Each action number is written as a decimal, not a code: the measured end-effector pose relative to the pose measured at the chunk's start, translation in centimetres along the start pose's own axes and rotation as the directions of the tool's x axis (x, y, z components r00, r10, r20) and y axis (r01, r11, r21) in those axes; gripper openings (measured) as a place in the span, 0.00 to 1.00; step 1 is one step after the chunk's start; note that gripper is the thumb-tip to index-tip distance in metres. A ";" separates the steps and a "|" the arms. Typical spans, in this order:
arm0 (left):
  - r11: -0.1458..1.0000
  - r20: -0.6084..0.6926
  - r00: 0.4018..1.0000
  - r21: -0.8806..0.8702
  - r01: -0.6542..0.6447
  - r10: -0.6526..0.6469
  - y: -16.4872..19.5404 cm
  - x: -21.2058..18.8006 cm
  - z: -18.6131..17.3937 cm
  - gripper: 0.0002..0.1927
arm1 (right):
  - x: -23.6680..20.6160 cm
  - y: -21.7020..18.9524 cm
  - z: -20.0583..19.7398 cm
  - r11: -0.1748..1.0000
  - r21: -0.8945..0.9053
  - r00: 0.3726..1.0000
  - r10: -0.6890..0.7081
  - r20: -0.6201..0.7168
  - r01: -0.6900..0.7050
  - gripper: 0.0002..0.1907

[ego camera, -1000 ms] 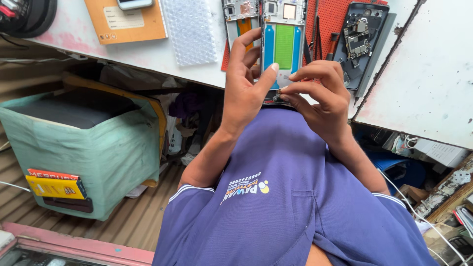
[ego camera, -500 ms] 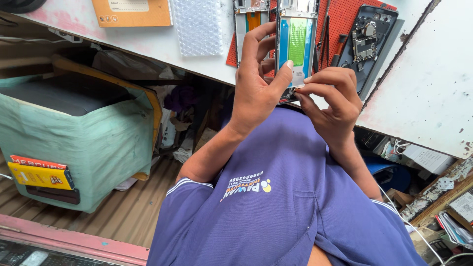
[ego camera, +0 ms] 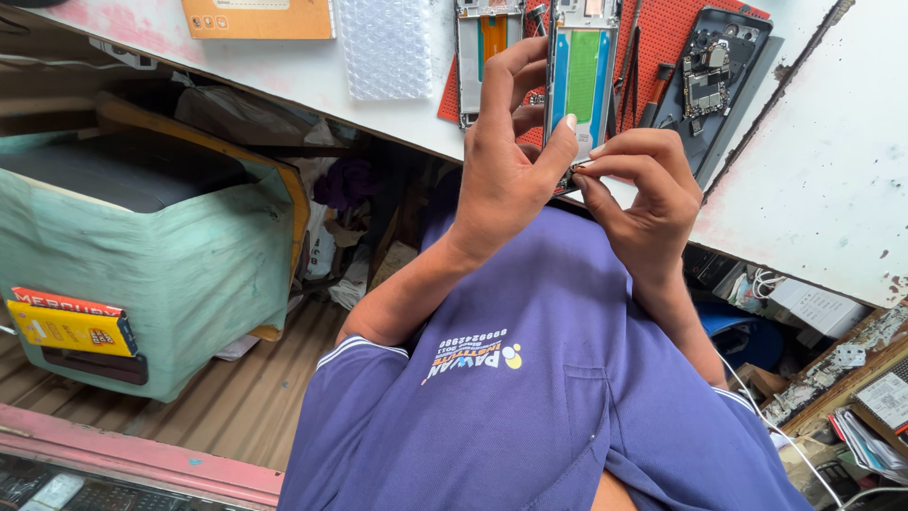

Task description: The person uses tweezers to remove a small metal bracket from a disassembled smartphone, then places it on the workbench. They pick up a second smartphone, use tweezers to remove a similar bracket, and then install the first bracket into the second phone, pressing it into place.

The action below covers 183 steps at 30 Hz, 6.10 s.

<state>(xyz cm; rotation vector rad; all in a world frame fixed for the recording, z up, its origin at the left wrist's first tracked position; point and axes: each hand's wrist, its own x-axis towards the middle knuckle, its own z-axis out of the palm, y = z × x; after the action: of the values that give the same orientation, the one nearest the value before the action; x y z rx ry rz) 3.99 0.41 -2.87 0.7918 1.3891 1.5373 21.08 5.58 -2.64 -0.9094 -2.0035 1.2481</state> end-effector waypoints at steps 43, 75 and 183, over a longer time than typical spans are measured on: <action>0.999 0.029 0.999 -0.034 -0.023 0.024 -0.3 -1.1 0.7 0.27 | -0.6 0.7 -0.3 0.999 -0.038 0.999 0.010 -0.046 -0.012 0.15; 1.000 0.004 1.000 -0.001 0.007 -0.007 -0.1 -0.7 0.9 0.27 | 0.2 0.9 -1.1 0.802 -0.441 0.908 -0.409 0.089 0.404 0.18; 0.928 -0.077 0.929 -0.127 0.351 -0.362 -8.1 2.4 -7.1 0.13 | 0.3 6.7 0.8 0.918 -0.209 0.942 0.333 -0.049 -0.336 0.12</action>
<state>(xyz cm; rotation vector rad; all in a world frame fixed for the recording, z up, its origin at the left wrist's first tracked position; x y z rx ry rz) -1.71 -0.52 -12.28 0.3705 1.4152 1.3652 21.89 7.60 -9.04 -1.4115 -2.0600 1.2099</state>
